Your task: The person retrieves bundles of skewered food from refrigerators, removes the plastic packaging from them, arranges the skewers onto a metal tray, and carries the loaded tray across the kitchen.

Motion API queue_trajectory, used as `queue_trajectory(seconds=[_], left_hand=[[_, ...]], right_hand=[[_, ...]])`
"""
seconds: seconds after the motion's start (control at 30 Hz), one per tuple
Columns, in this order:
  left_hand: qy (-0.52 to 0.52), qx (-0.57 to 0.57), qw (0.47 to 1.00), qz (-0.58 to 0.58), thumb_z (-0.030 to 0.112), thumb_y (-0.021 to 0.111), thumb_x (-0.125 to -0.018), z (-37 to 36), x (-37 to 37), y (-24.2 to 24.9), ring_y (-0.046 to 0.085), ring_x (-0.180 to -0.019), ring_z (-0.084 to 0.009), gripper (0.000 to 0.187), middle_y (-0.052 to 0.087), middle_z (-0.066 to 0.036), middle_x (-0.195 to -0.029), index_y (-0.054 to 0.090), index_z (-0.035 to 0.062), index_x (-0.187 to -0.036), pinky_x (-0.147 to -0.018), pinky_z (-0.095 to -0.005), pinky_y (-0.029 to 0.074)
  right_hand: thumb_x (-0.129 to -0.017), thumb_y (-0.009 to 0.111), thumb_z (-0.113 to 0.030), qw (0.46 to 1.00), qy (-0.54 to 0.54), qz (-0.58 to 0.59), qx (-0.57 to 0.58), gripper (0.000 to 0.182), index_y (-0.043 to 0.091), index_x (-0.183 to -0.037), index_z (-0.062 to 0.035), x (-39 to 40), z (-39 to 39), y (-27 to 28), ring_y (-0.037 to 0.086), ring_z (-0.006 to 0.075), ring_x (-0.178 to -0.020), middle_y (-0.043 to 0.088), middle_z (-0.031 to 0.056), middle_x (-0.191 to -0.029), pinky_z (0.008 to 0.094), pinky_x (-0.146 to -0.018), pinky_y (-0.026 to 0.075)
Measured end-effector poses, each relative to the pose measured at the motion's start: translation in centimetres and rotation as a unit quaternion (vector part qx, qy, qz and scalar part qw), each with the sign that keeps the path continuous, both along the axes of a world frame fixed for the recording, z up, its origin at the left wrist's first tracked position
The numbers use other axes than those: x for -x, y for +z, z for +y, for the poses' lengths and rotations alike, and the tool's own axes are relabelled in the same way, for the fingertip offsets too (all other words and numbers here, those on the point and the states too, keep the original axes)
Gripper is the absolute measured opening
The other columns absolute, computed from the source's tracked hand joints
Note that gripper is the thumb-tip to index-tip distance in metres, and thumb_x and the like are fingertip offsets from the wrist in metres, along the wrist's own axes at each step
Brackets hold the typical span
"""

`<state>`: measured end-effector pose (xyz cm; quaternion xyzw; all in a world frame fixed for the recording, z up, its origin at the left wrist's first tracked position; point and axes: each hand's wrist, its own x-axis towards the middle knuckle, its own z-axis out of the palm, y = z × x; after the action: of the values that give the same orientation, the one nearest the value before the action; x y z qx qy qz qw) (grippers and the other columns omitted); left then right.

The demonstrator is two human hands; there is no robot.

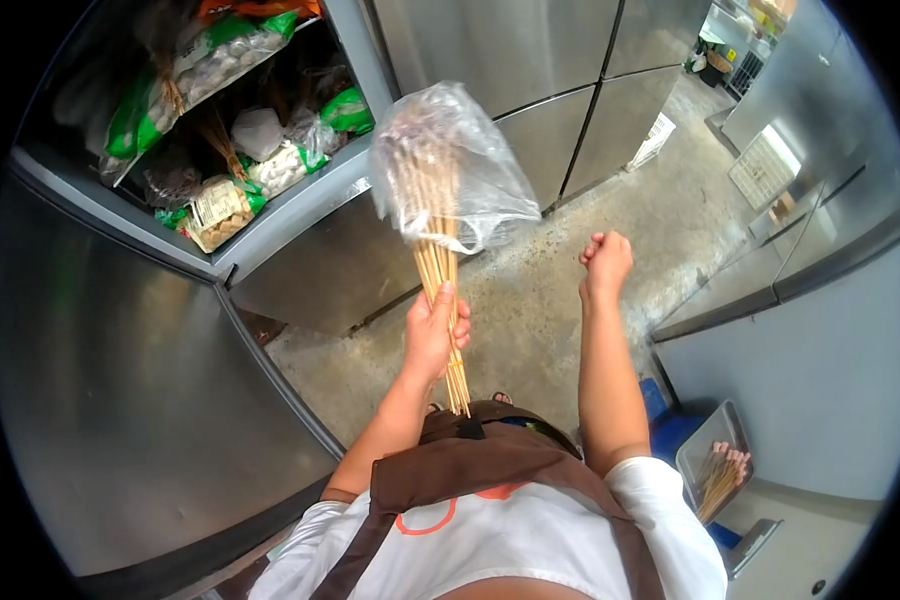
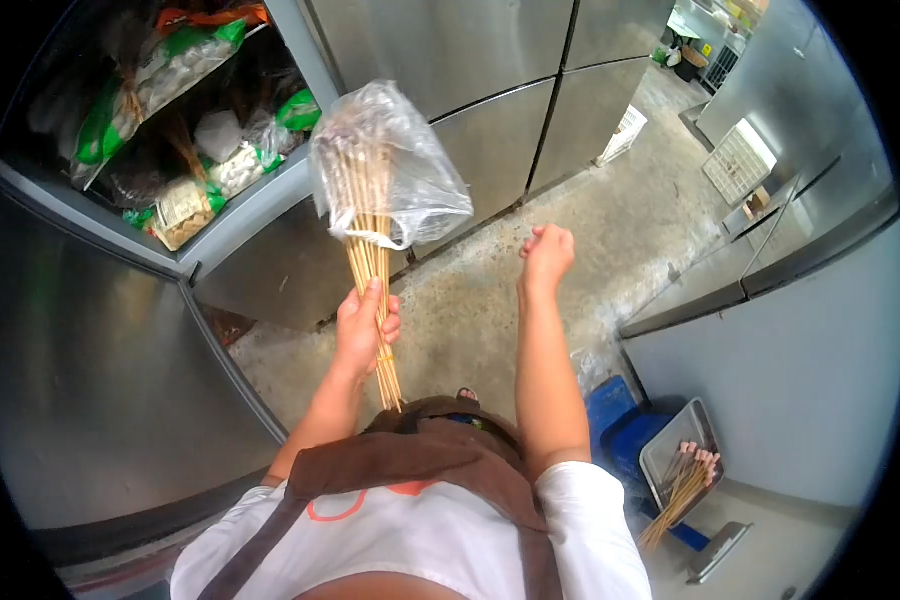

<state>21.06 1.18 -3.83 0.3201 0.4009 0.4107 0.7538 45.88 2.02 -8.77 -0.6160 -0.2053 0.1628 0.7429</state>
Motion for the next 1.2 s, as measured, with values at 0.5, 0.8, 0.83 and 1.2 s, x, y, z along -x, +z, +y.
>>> queue_trajectory(seconds=[0.5,0.8,0.83,1.2], left_hand=[[-0.046,-0.070,0.988,0.126,0.030,0.045,-0.095,-1.0,0.2,-1.5,0.043,-0.045,-0.0096,0.026,0.053,-0.007,-0.070,0.044,0.0044,-0.094,-0.038,-0.0221,0.036],[-0.056,-0.039,0.986,0.155,0.029,0.045,-0.095,-1.3,0.2,-1.9,0.046,-0.045,-0.0103,0.025,0.053,-0.006,-0.067,0.045,0.0040,-0.095,-0.038,-0.0231,0.037],[-0.054,-0.037,0.986,0.156,0.029,0.045,-0.095,-1.3,0.3,-1.9,0.046,-0.045,-0.0103,0.025,0.053,-0.006,-0.067,0.045,0.0040,-0.095,-0.038,-0.0231,0.037],[-0.059,-0.132,0.960,0.240,0.026,0.063,-0.086,-1.0,0.6,-2.2,0.053,-0.064,-0.0080,0.028,0.060,-0.002,-0.078,0.056,0.0016,-0.099,-0.056,-0.0223,0.042]], right_hand=[[-0.090,0.048,-0.016,0.947,0.266,-0.017,-0.177,0.062,0.013,-0.139,-0.0032,6.0,1.8,11.4,0.059,0.0152,-0.077,0.060,0.0127,-0.096,0.0324,-0.069,0.049],[-0.088,0.051,-0.014,0.933,0.325,0.152,-0.005,0.042,0.043,-0.124,0.0042,10.8,-0.4,2.8,0.054,0.0218,-0.105,0.054,0.0135,-0.115,0.0362,-0.093,0.043],[-0.088,0.051,-0.014,0.933,0.327,0.153,-0.003,0.042,0.043,-0.124,0.0042,11.4,-0.6,2.8,0.054,0.0218,-0.105,0.054,0.0135,-0.115,0.0362,-0.093,0.043],[-0.084,0.064,-0.028,0.901,0.406,0.142,0.055,0.030,0.057,-0.101,-0.0049,12.3,0.6,3.9,0.052,0.0061,-0.070,0.059,-0.0016,-0.081,0.0222,-0.058,0.041]])
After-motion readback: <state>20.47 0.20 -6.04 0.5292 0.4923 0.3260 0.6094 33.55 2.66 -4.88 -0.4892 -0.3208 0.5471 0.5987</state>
